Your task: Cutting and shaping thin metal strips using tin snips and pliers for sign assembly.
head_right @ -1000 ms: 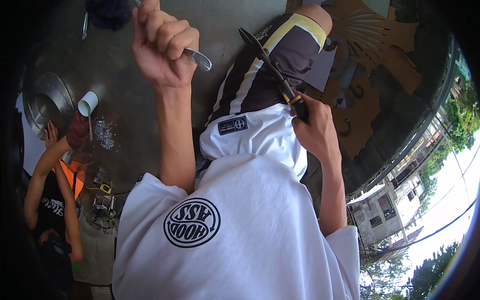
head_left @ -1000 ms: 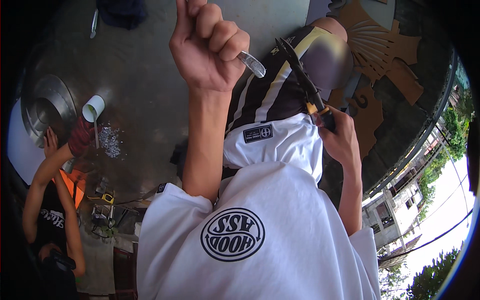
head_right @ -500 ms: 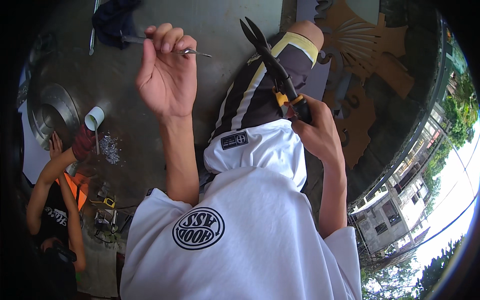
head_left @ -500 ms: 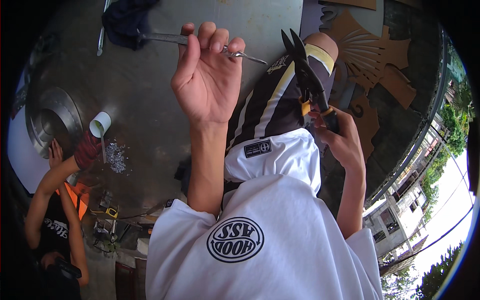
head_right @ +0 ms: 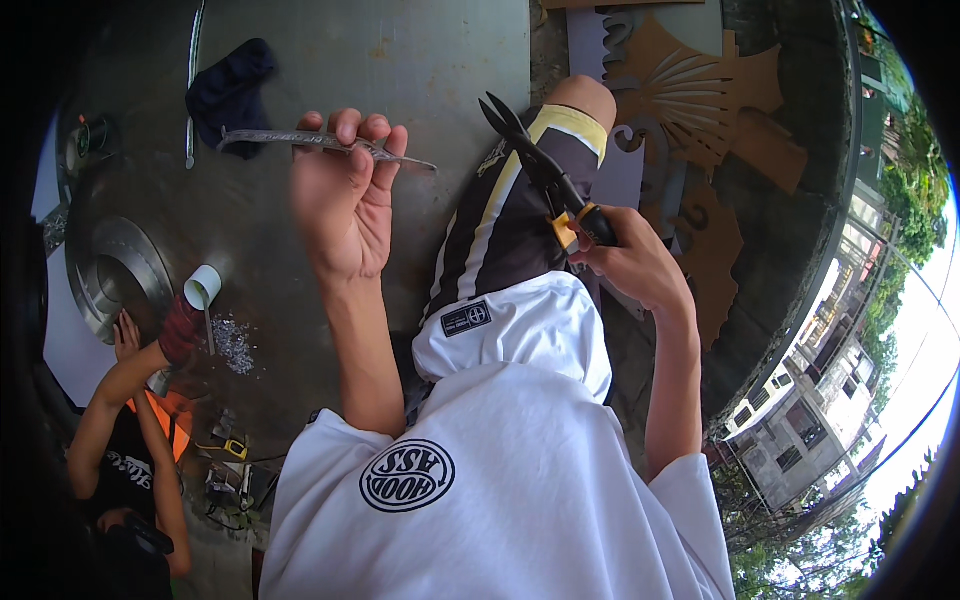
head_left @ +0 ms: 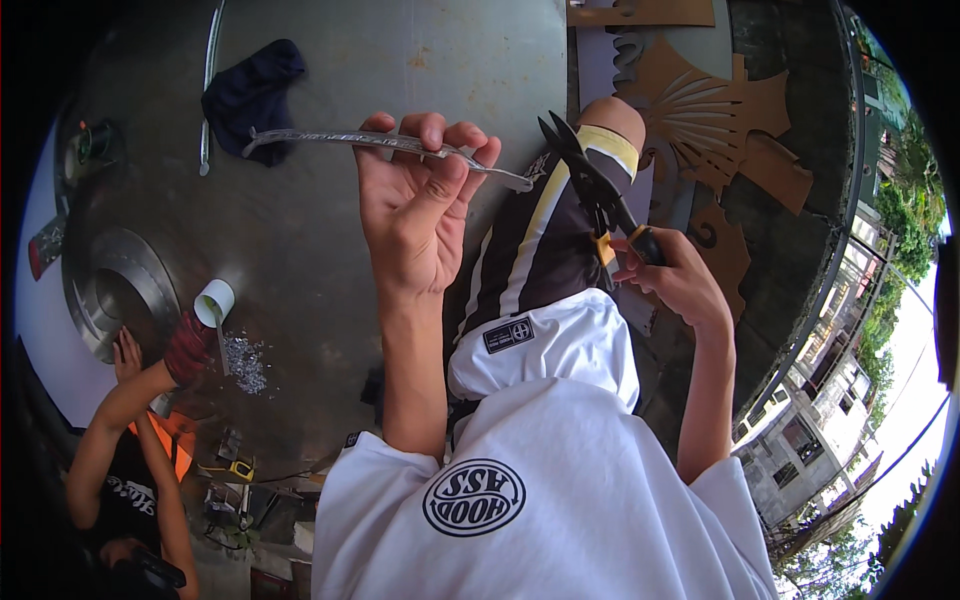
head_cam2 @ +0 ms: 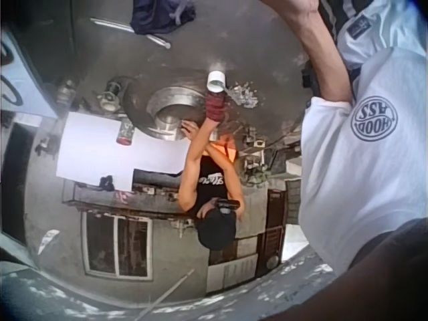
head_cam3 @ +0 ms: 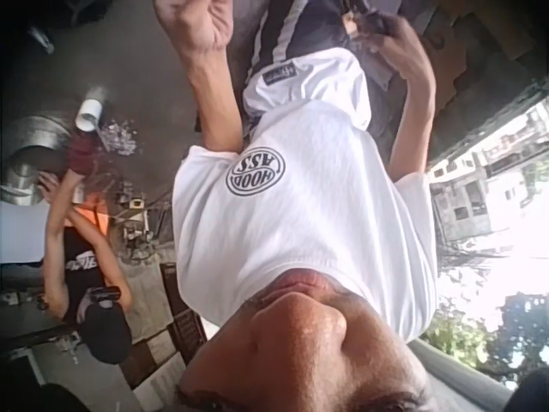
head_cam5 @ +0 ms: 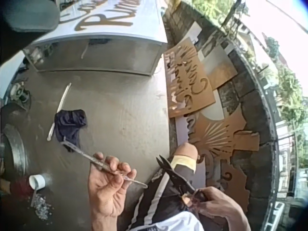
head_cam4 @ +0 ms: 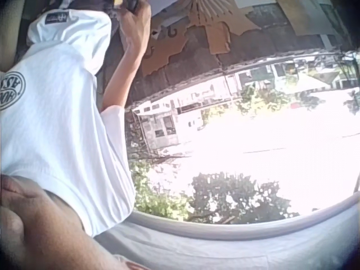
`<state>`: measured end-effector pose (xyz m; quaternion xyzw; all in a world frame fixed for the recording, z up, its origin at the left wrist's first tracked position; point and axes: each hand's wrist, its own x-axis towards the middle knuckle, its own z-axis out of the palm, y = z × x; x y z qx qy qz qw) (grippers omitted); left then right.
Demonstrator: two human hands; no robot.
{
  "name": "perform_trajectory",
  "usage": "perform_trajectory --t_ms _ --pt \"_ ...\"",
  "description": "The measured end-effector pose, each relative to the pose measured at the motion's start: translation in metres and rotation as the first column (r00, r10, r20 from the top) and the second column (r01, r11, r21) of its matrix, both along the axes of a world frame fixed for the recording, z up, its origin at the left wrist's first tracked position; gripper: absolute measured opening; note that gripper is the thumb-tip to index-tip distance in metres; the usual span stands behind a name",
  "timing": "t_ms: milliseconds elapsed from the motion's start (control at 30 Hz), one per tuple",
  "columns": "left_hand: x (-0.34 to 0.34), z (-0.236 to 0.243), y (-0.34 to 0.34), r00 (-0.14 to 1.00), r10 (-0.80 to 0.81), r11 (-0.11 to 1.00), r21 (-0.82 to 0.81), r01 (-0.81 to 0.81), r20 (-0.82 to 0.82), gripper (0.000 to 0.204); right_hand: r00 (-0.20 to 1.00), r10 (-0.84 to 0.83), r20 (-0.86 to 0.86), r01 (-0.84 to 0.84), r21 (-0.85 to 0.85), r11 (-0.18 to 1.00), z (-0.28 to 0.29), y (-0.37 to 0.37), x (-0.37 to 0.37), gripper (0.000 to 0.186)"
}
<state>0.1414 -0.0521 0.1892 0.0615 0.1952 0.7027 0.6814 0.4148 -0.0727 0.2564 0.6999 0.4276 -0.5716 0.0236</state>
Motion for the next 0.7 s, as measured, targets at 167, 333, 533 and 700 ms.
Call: perform_trajectory --t_ms 167,333,533,700 --pt "0.003 0.005 0.008 0.978 -0.003 0.996 -0.084 -0.015 -0.207 0.053 0.973 0.214 0.089 -0.217 0.034 0.976 -0.002 0.015 0.003 0.020" --pt "0.002 0.028 0.023 0.894 -0.025 0.993 -0.116 -0.030 -0.448 0.057 0.957 0.289 -0.012 -0.285 0.140 0.948 0.010 0.013 -0.003 0.022" --pt "0.003 0.021 0.031 0.847 -0.090 0.987 -0.158 0.008 -0.524 0.058 0.999 0.039 0.033 -0.040 0.029 0.999 0.001 -0.003 0.009 0.025" --pt "0.006 0.013 0.029 0.831 -0.127 0.985 -0.164 0.044 -0.542 0.058 0.946 0.282 0.161 -0.301 0.114 0.947 -0.013 0.011 0.030 0.026"
